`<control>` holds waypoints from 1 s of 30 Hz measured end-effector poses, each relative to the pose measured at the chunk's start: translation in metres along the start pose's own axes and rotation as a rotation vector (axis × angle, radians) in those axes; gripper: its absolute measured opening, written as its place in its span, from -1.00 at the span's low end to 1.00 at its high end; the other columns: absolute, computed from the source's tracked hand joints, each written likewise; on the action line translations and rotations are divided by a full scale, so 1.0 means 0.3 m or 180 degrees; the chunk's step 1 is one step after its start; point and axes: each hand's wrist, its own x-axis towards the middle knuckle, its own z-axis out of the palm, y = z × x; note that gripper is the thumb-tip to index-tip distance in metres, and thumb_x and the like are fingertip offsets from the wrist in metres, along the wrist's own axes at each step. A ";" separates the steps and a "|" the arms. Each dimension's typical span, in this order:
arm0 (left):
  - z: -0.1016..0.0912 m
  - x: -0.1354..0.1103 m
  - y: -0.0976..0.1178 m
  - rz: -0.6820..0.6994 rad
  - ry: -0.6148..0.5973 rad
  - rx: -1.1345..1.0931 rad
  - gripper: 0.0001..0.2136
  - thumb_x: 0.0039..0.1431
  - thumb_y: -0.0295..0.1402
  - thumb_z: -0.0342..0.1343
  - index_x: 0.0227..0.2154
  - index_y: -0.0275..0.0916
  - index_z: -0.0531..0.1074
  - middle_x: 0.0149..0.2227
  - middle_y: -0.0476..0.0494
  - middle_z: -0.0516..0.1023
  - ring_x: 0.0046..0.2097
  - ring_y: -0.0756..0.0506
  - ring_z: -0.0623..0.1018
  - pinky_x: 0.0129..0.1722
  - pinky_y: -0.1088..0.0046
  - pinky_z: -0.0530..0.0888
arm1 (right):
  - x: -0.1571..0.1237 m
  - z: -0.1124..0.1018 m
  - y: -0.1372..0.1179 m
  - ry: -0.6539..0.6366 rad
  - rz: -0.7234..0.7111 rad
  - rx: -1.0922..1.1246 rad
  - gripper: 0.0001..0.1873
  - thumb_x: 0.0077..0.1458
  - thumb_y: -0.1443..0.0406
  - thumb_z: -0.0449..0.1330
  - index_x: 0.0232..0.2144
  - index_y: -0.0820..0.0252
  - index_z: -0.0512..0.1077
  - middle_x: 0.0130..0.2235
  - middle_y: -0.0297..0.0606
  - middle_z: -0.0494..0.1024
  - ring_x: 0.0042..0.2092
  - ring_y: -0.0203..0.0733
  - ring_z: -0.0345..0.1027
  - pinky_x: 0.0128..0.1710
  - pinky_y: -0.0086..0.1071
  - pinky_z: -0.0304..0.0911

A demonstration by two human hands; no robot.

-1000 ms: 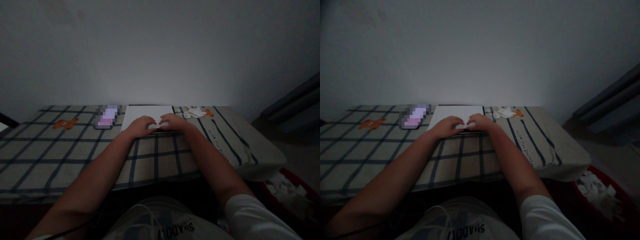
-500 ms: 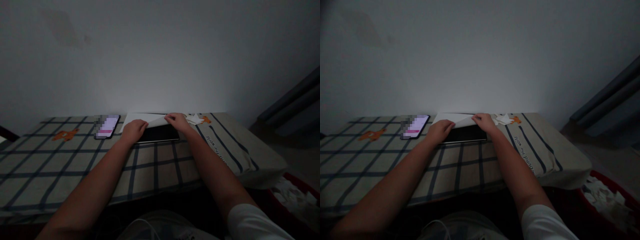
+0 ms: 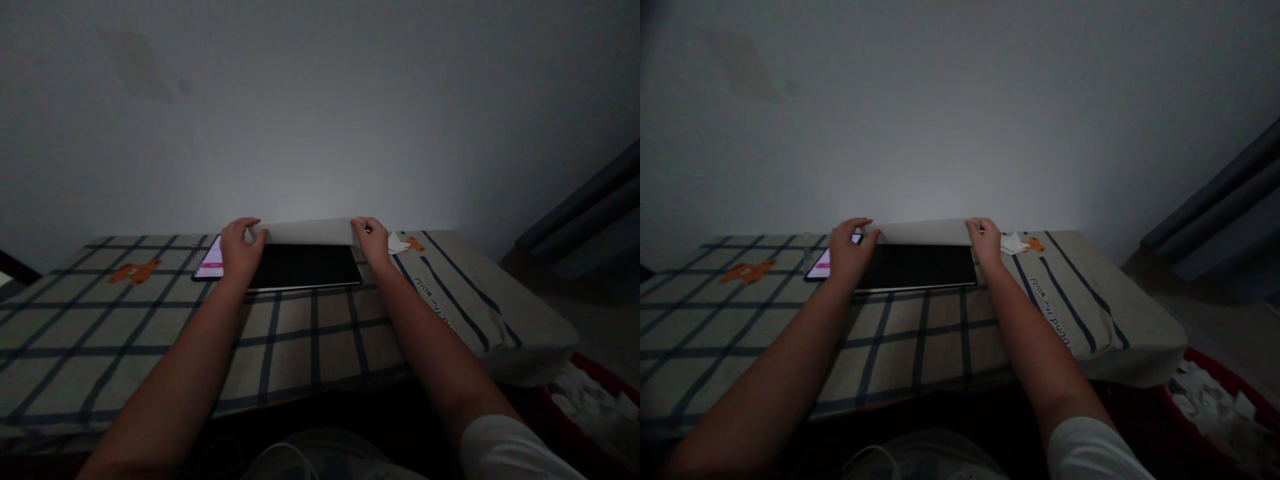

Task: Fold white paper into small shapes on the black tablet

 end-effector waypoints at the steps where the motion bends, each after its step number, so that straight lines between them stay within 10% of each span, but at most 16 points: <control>1: 0.012 0.002 -0.015 -0.0135 0.0144 -0.0233 -0.73 0.15 -0.23 0.20 -0.12 -0.22 0.55 -0.09 -0.19 0.58 0.01 -0.21 0.51 0.13 0.18 0.38 | 0.004 0.002 0.008 0.0070 0.0018 0.0049 -0.61 0.11 0.01 0.21 -0.31 0.21 0.58 -0.22 -0.12 0.64 -0.14 -0.05 0.46 -0.07 -0.20 0.33; 6: 0.049 0.005 -0.050 -0.0754 0.0282 -0.1012 -0.68 0.05 -0.25 0.26 -0.13 -0.23 0.55 -0.38 0.00 0.43 -0.34 -0.04 0.42 -0.26 0.41 0.40 | 0.020 0.007 0.033 0.0290 0.0155 0.0358 -0.58 0.03 -0.01 0.25 -0.30 0.23 0.59 -0.26 -0.15 0.63 -0.21 -0.10 0.43 -0.10 -0.22 0.33; 16: 0.063 0.008 -0.038 -0.1289 0.0598 -0.1784 -0.57 -0.07 -0.31 0.36 -0.08 -0.27 0.54 -0.34 -0.04 0.52 -0.29 -0.03 0.52 -0.19 0.41 0.48 | 0.023 0.002 0.022 0.0508 0.0340 0.0571 -0.76 -0.01 0.13 0.29 -0.39 0.19 0.51 -0.40 -0.32 0.53 -0.32 -0.20 0.36 -0.19 -0.28 0.29; 30: 0.031 -0.001 0.018 -0.0967 0.0743 -0.1228 -0.84 0.03 -0.29 0.31 -0.37 -0.24 0.51 -0.39 -0.02 0.53 -0.31 -0.04 0.52 -0.28 0.45 0.44 | 0.013 -0.017 -0.026 0.0834 0.0087 0.0520 -0.73 0.06 0.09 0.25 -0.35 0.19 0.47 -0.34 -0.27 0.53 -0.26 -0.19 0.37 -0.19 -0.28 0.29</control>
